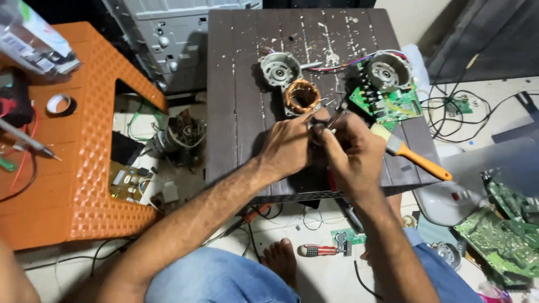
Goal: The person disassembles an electric motor, removes the rotor, and uses a screwdriver to scrape debris from the stator. They then reinsert the rotor into the stator and spin it to test the fit.
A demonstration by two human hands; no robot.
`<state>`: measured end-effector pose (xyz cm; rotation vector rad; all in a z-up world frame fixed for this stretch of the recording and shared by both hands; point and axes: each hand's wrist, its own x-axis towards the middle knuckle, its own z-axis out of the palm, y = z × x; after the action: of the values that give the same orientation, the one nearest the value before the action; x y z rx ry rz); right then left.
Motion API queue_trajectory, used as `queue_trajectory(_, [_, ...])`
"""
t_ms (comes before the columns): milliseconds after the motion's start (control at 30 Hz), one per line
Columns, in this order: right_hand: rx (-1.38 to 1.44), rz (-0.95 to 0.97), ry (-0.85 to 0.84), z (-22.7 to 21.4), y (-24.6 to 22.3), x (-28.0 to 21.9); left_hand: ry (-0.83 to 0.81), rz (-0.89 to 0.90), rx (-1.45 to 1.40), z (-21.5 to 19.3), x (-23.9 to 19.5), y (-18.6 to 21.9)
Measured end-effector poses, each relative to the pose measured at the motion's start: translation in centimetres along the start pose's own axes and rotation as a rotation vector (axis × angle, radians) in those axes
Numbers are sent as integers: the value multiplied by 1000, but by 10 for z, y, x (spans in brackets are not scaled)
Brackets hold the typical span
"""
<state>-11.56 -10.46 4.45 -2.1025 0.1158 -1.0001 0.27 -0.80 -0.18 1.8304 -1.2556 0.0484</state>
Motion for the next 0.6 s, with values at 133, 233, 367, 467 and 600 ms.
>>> queue_trajectory(133, [-60, -57, 56, -20, -40, 17, -31, 127, 122, 15, -5, -17])
queue_trajectory(233, [-9, -110, 119, -13, -31, 14, -50, 117, 83, 3, 0, -8])
queue_trajectory(367, [30, -15, 3, -12, -26, 7, -71, -51, -76, -13, -1, 16])
queue_trajectory(467, [3, -33, 33, -24, -58, 23, -98, 2, -26, -11, 3, 8])
queue_trajectory(600, [56, -62, -3, -15, -29, 15, -41, -50, 73, -11, 5, 20])
